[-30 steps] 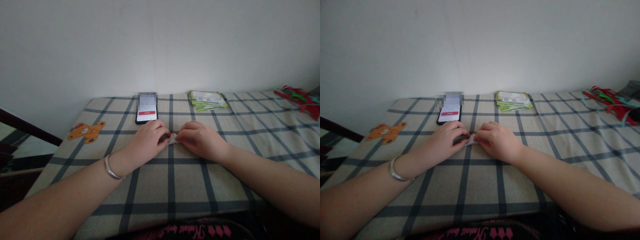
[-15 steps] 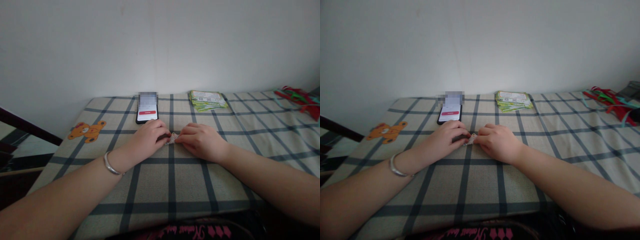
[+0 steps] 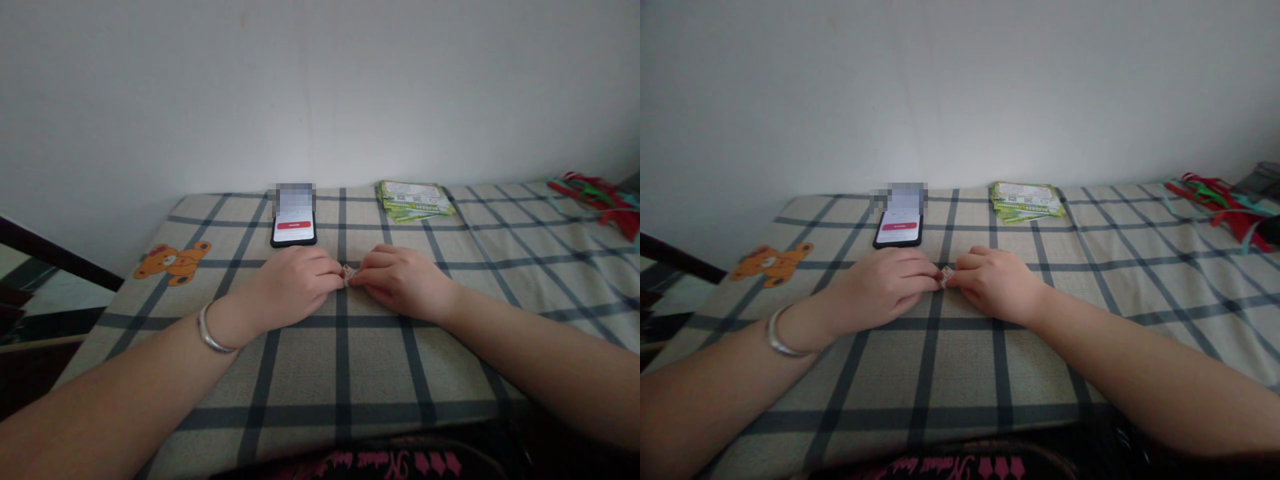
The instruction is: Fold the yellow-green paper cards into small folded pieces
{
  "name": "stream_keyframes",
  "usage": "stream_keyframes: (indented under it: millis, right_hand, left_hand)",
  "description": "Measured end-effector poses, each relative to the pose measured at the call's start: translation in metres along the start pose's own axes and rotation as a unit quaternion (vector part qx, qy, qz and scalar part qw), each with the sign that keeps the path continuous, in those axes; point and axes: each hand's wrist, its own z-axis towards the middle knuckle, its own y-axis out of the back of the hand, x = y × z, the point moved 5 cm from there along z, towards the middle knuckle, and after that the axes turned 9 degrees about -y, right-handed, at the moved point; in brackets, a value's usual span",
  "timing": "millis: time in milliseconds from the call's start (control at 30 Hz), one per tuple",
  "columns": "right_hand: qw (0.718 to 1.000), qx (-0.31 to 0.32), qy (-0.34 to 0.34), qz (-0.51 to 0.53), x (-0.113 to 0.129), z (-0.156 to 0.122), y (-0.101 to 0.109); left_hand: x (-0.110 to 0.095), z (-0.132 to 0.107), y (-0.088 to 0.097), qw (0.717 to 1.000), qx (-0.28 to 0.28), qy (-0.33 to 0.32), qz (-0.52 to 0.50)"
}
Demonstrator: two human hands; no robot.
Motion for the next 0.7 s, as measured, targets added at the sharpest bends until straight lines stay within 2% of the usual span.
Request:
stream_keyframes:
  millis: [133, 367, 533, 700]
  right_hand:
    - [1.000, 0.005, 0.003, -0.010, 0.000, -0.002, -0.001]
    - [0.996, 0.010, 0.046, -0.071, 0.007, -0.007, 0.003]
    - [0.994, 0.010, 0.036, -0.102, 0.010, -0.004, 0.003]
    - [0.995, 0.010, 0.038, -0.090, 0.011, -0.003, 0.004]
  left_hand:
    - [-0.002, 0.000, 0.003, 0.999, 0.018, -0.028, 0.007]
    - [-0.004, 0.002, 0.004, 0.999, 0.052, -0.017, 0.001]
    - [-0.006, 0.004, 0.003, 0.998, 0.062, -0.016, 0.023]
    - [-0.008, 0.004, 0.003, 0.997, 0.070, -0.012, 0.043]
